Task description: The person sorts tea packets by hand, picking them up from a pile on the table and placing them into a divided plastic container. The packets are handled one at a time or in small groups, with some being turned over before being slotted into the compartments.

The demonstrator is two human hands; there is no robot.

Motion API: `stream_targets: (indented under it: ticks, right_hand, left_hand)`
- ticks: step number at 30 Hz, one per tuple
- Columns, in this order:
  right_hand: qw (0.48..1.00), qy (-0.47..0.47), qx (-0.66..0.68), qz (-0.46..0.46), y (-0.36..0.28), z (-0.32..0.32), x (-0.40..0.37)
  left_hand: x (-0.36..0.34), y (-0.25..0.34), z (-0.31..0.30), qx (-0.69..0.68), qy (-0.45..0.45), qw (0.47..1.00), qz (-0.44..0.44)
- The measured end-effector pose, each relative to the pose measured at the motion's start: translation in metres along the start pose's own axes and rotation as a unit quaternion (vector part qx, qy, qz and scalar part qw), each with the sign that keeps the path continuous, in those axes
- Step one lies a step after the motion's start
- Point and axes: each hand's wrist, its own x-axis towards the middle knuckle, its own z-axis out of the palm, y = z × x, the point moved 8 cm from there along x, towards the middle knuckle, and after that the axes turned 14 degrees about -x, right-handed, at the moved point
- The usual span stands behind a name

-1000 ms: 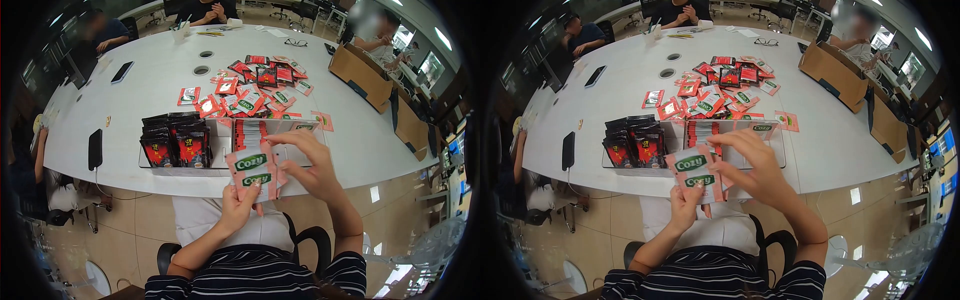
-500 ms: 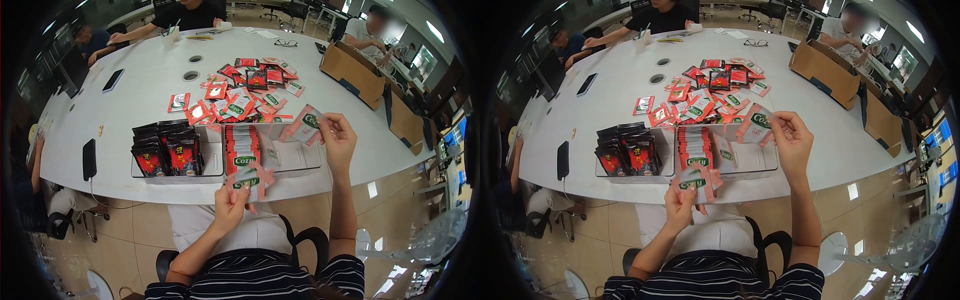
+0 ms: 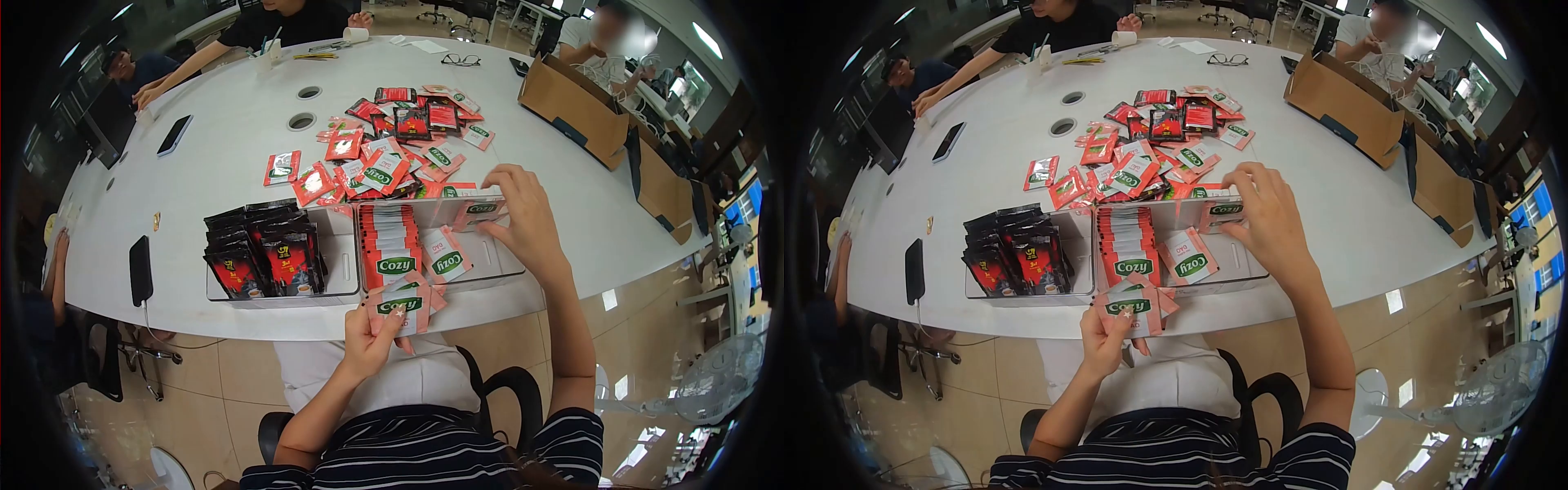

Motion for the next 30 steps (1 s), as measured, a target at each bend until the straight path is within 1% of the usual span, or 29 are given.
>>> stream_targets:
  ticks: [2,5,8,14,17,20,23,26,30]
  right_hand:
    - [1.0,-0.017,0.002,-0.024,-0.005,0.004,0.005]
    - [0.998,-0.041,-0.011,-0.036,0.012,0.008,0.017]
    - [0.996,-0.071,0.017,-0.042,0.013,0.012,0.021]
    - [0.995,-0.084,-0.003,-0.048,0.011,0.013,0.018]
    - [0.996,-0.051,-0.013,-0.072,-0.001,0.004,0.014]
    - [0.995,0.02,-0.026,-0.089,-0.016,-0.014,0.015]
    - [0.994,0.005,-0.038,-0.098,-0.025,-0.015,0.01]
    - [0.996,-0.062,0.046,-0.036,-0.024,0.002,-0.001]
    - [0.984,-0.176,-0.019,-0.018,-0.027,0.032,-0.012]
  left_hand:
    - [0.0,-0.001,0.001,0.016,-0.004,1.0,-0.007]
    - [0.0,-0.002,0.001,0.029,-0.013,0.999,-0.02]
    - [0.001,-0.006,0.0,0.038,-0.02,0.999,-0.032]
    - [0.001,-0.007,0.0,0.037,-0.015,0.998,-0.043]
    - [0.001,-0.005,0.001,0.027,-0.012,0.998,-0.052]
    - [0.002,-0.006,0.002,0.017,-0.018,0.998,-0.062]
    - [0.003,-0.005,0.004,0.021,-0.031,0.997,-0.066]
    - [0.003,-0.003,0.006,0.045,-0.045,0.996,-0.07]
    - [0.002,-0.004,0.005,0.025,-0.039,0.997,-0.064]
